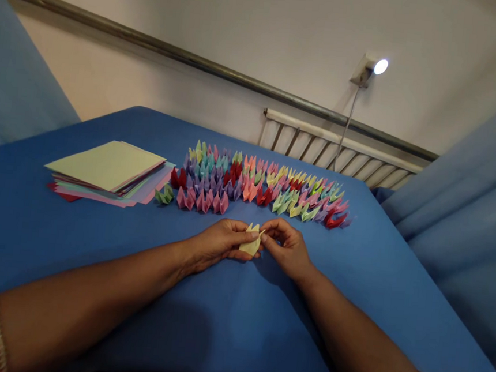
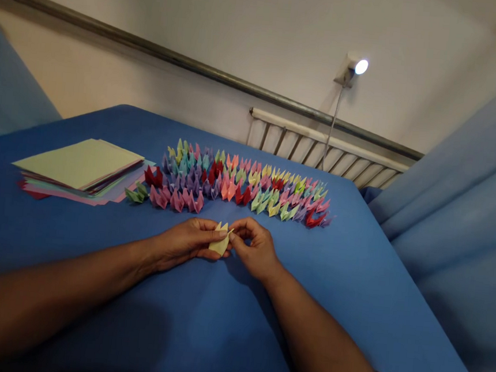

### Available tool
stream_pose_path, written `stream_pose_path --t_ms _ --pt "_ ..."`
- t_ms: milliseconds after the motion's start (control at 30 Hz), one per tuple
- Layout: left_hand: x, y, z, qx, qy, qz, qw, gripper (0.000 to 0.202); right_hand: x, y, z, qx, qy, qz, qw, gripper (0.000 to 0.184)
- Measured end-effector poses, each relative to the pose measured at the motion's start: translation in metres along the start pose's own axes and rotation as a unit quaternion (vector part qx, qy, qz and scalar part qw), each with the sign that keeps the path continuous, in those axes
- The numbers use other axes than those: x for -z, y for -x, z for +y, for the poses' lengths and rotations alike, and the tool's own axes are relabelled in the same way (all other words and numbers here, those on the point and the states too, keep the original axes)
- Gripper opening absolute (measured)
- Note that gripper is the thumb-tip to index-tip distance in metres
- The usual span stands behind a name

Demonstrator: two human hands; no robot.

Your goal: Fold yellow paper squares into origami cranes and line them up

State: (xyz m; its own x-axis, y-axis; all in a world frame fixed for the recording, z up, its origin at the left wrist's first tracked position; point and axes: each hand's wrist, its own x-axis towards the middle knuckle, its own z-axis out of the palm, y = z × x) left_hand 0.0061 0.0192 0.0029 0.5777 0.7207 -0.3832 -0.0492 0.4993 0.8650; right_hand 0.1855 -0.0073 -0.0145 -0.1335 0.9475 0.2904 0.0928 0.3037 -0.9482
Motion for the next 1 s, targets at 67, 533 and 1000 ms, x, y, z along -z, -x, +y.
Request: stream_pose_path --t_ms 67,533,1000 --pt "0.000 0.000 0.000 -0.005 -0.004 0.001 1.000 0.032 0.001 0.000 0.001 0.019 0.031 0.005 0.999 0.008" --pt "-0.005 -0.001 -0.001 -0.027 -0.021 0.030 0.999 0.029 0.010 0.001 -0.005 0.173 0.264 -0.024 0.949 0.010" --pt "-0.006 -0.001 -0.002 -0.035 -0.013 0.043 0.998 0.030 0.009 0.002 -0.005 0.217 0.356 0.014 0.909 0.007"
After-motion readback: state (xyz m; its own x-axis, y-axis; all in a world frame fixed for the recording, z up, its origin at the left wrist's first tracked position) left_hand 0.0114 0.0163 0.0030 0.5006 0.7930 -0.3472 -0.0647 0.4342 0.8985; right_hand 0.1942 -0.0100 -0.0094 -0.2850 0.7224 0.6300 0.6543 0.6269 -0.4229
